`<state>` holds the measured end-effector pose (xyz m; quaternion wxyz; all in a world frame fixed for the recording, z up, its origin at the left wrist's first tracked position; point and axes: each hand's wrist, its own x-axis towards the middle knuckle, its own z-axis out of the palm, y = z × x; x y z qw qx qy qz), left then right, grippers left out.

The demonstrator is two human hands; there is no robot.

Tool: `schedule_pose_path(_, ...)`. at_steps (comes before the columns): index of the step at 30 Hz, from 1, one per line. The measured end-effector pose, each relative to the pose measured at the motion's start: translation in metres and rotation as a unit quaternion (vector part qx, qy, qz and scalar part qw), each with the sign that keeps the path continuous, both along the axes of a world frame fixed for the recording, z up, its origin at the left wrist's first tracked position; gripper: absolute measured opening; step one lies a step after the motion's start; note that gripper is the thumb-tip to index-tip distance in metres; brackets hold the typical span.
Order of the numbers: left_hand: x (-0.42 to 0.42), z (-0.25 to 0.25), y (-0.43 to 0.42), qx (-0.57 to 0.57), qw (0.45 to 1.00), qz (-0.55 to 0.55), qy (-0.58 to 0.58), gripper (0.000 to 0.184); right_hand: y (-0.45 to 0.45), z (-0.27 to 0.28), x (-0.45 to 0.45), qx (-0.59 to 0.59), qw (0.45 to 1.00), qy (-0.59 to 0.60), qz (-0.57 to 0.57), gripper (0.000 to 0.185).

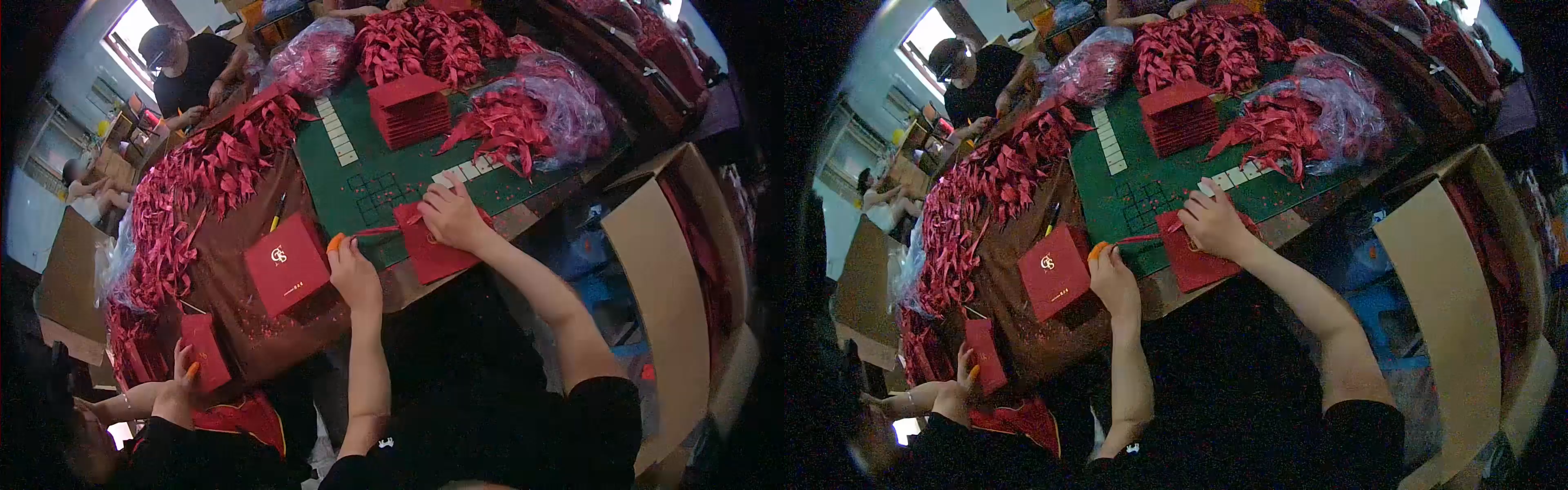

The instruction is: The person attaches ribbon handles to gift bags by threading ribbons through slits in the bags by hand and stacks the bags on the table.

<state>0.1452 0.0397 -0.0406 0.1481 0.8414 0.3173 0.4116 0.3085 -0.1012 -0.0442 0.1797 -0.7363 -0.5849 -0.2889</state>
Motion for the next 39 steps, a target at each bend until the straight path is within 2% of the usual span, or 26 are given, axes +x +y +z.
schedule_pose_path(1,0.001,0.004,-0.003,0.015,1.000,0.004,0.007,0.019,0.000,0.001,0.000,0.003,1.000,-0.004,0.001,0.015)
schedule_pose_path(2,-0.003,0.007,-0.010,-0.030,0.999,-0.038,-0.009,0.032,0.001,0.002,0.000,0.007,1.000,-0.009,0.003,0.015)
schedule_pose_path(4,-0.003,0.019,-0.028,0.149,0.987,-0.017,0.066,0.043,0.002,0.002,0.000,-0.004,1.000,-0.023,0.008,0.014)
schedule_pose_path(8,0.006,0.006,-0.066,0.044,0.963,-0.236,0.124,0.053,0.006,0.008,-0.004,-0.032,0.998,-0.045,0.031,0.011)
schedule_pose_path(11,0.013,-0.017,-0.083,0.061,0.965,-0.152,0.203,0.060,0.009,0.019,-0.001,-0.054,0.996,-0.049,0.049,0.011)
schedule_pose_path(13,0.013,-0.017,-0.085,0.066,0.964,-0.141,0.216,0.059,0.010,0.030,0.005,-0.088,0.992,-0.042,0.074,0.012)
schedule_pose_path(16,0.012,-0.016,-0.082,0.087,0.961,-0.140,0.221,0.057,0.003,0.052,0.011,-0.202,0.979,-0.004,0.003,0.023)
schedule_pose_path(19,0.012,-0.019,-0.079,0.103,0.962,-0.126,0.218,0.058,-0.017,0.073,0.020,-0.294,0.952,0.088,-0.015,0.026)
schedule_pose_path(20,0.012,-0.019,-0.079,0.106,0.961,-0.124,0.222,0.057,-0.024,0.081,0.019,-0.350,0.923,0.161,-0.008,0.024)
schedule_pose_path(22,0.011,-0.015,-0.079,0.099,0.962,-0.132,0.218,0.057,-0.040,0.080,0.011,-0.309,0.942,0.131,-0.030,0.021)
schedule_pose_path(23,0.011,-0.015,-0.079,0.082,0.961,-0.137,0.224,0.058,-0.038,0.080,0.010,-0.330,0.932,0.138,-0.065,0.020)
schedule_pose_path(25,0.011,-0.014,-0.079,0.082,0.960,-0.139,0.228,0.058,-0.036,0.074,0.015,-0.291,0.952,0.010,-0.090,0.022)
schedule_pose_path(26,0.011,-0.013,-0.079,0.085,0.958,-0.140,0.234,0.057,-0.037,0.071,0.019,-0.196,0.980,-0.016,-0.043,0.019)
schedule_pose_path(27,0.010,-0.013,-0.078,0.075,0.958,-0.149,0.233,0.057,-0.034,0.069,0.023,-0.197,0.979,-0.017,-0.043,0.019)
schedule_pose_path(30,0.010,-0.014,-0.080,0.062,0.957,-0.147,0.241,0.057,-0.027,0.070,0.041,-0.007,0.997,-0.072,-0.035,0.015)
schedule_pose_path(32,0.010,-0.014,-0.080,0.068,0.957,-0.143,0.242,0.058,-0.030,0.080,0.050,0.069,0.996,0.009,-0.059,0.015)
schedule_pose_path(35,0.010,-0.016,-0.080,0.075,0.956,-0.142,0.247,0.058,-0.055,0.086,0.055,-0.122,0.970,0.172,-0.118,0.013)
schedule_pose_path(39,0.011,-0.017,-0.080,0.070,0.957,-0.144,0.240,0.057,-0.084,0.094,0.025,-0.199,0.899,0.387,-0.052,0.013)
